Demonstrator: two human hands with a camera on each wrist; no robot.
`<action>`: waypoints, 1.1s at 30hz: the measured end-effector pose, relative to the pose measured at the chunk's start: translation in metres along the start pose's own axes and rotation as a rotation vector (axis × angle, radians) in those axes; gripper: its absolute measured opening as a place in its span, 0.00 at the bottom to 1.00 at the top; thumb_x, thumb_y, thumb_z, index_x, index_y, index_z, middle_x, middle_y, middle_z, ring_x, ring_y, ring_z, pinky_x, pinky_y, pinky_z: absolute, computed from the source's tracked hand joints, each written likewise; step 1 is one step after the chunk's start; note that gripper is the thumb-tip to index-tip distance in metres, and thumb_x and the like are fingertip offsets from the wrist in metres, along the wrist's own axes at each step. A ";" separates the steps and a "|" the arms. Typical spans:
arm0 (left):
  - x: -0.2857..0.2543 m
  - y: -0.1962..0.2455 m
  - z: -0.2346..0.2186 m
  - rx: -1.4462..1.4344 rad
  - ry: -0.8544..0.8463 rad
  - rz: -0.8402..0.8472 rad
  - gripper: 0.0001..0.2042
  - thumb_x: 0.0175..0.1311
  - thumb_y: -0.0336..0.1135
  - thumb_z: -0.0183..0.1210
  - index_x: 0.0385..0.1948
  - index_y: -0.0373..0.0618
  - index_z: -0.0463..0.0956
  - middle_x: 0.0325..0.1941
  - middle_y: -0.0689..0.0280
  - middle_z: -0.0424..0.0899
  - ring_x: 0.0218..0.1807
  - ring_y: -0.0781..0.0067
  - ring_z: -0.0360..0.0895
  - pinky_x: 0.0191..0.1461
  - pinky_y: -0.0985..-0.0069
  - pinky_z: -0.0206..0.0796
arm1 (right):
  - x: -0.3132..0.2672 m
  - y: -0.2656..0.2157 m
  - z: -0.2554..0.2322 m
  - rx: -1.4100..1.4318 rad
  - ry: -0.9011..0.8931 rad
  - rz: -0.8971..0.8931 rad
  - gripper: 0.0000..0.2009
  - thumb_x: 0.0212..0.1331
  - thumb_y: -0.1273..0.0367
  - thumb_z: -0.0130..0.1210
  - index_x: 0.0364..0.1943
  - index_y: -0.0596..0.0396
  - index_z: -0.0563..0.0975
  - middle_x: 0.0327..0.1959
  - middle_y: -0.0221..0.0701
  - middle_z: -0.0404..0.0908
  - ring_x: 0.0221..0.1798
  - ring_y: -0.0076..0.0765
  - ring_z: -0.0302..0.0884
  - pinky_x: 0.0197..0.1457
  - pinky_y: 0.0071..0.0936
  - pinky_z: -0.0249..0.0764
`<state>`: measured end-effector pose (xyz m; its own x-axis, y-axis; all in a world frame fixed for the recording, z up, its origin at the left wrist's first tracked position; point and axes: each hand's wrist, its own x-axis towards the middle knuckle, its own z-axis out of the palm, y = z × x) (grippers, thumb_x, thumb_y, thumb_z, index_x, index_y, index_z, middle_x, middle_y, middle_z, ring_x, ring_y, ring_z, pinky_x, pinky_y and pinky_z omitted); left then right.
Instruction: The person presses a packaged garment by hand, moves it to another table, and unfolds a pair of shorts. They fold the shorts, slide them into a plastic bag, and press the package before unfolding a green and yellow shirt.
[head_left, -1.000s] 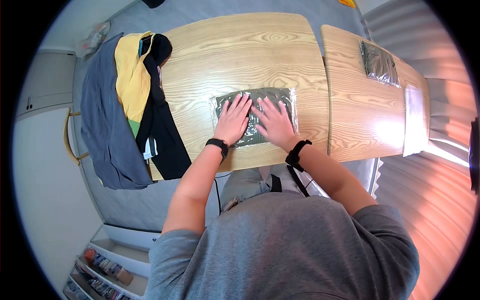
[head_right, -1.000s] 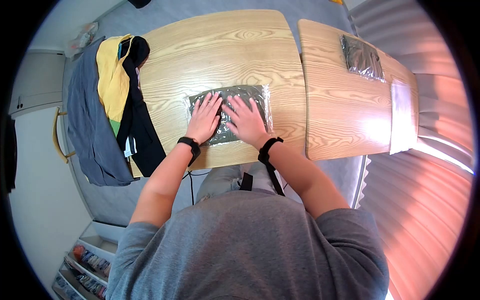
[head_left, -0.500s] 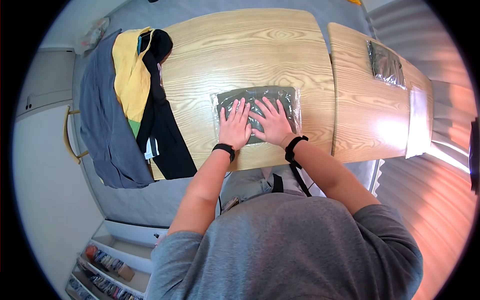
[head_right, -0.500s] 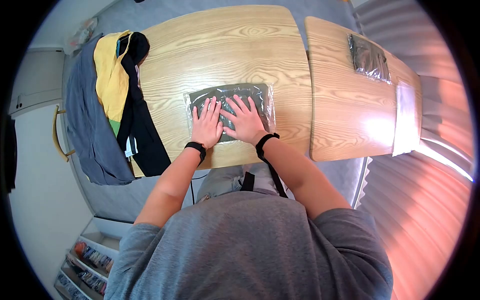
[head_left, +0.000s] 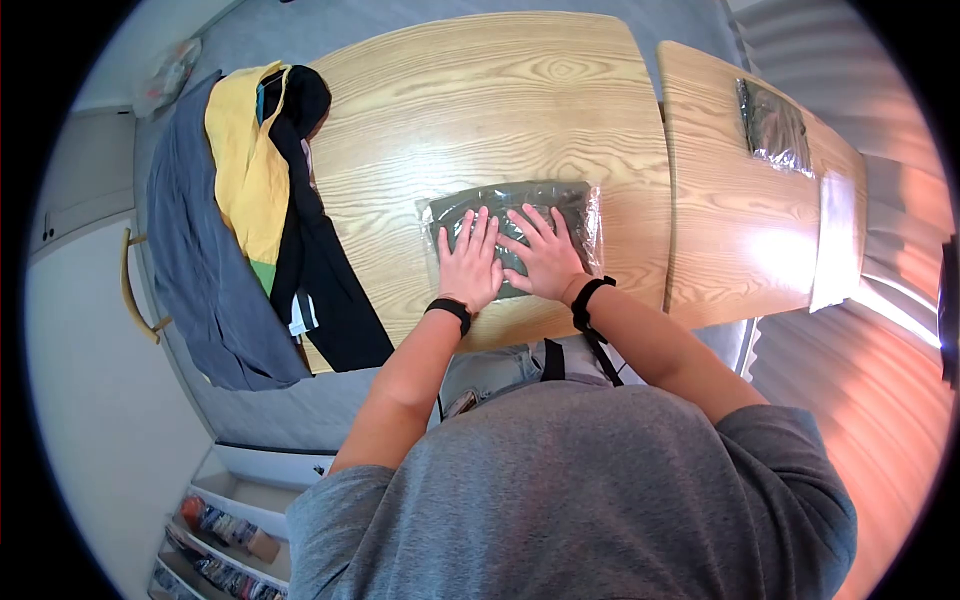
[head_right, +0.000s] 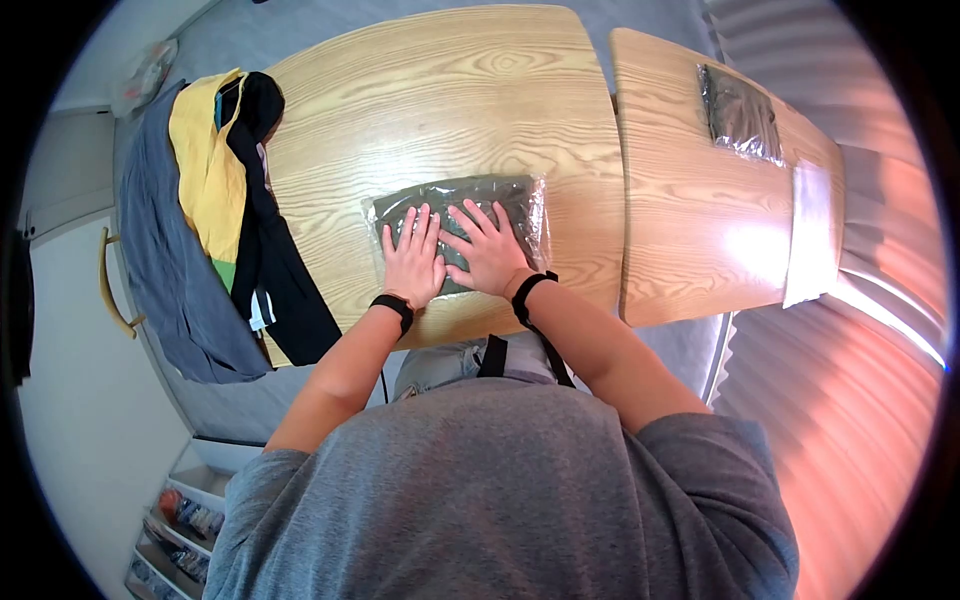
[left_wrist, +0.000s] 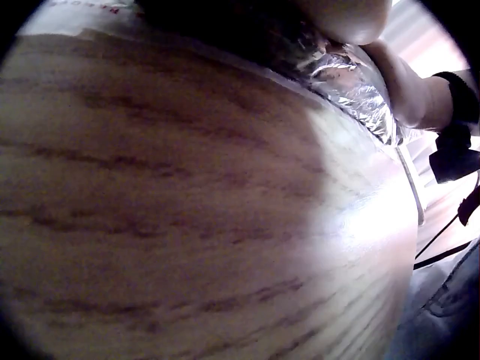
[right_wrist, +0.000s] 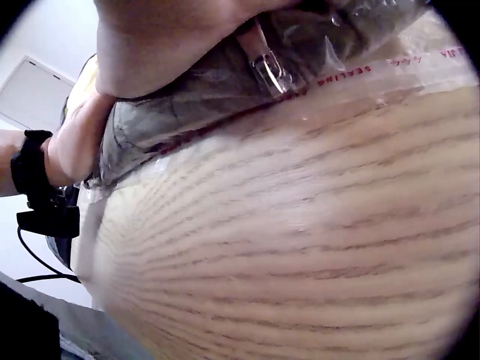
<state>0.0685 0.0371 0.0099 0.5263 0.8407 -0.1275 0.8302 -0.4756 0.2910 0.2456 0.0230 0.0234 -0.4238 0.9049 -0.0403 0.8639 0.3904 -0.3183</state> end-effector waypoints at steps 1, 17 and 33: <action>0.000 0.000 0.000 -0.020 0.015 0.001 0.32 0.55 0.42 0.50 0.64 0.45 0.56 0.73 0.62 0.48 0.73 0.62 0.43 0.68 0.43 0.35 | 0.000 0.000 0.000 0.000 0.007 0.001 0.28 0.49 0.48 0.53 0.56 0.37 0.71 0.66 0.33 0.59 0.71 0.43 0.48 0.67 0.59 0.43; 0.007 -0.015 -0.012 -0.029 0.075 0.071 0.29 0.60 0.45 0.48 0.65 0.52 0.57 0.72 0.58 0.50 0.72 0.57 0.46 0.69 0.48 0.39 | -0.021 0.020 -0.020 -0.073 0.108 0.224 0.24 0.59 0.53 0.48 0.61 0.33 0.66 0.68 0.29 0.56 0.71 0.36 0.49 0.69 0.51 0.44; 0.012 -0.020 -0.001 -0.014 0.077 0.079 0.31 0.55 0.45 0.51 0.64 0.54 0.58 0.71 0.58 0.50 0.72 0.55 0.47 0.68 0.45 0.40 | -0.018 0.028 -0.001 -0.045 0.148 0.225 0.24 0.56 0.51 0.50 0.58 0.31 0.68 0.67 0.29 0.58 0.70 0.38 0.51 0.68 0.53 0.45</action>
<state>0.0581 0.0571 0.0035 0.5743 0.8181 -0.0304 0.7834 -0.5384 0.3105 0.2776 0.0179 0.0159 -0.1782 0.9834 0.0344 0.9446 0.1808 -0.2740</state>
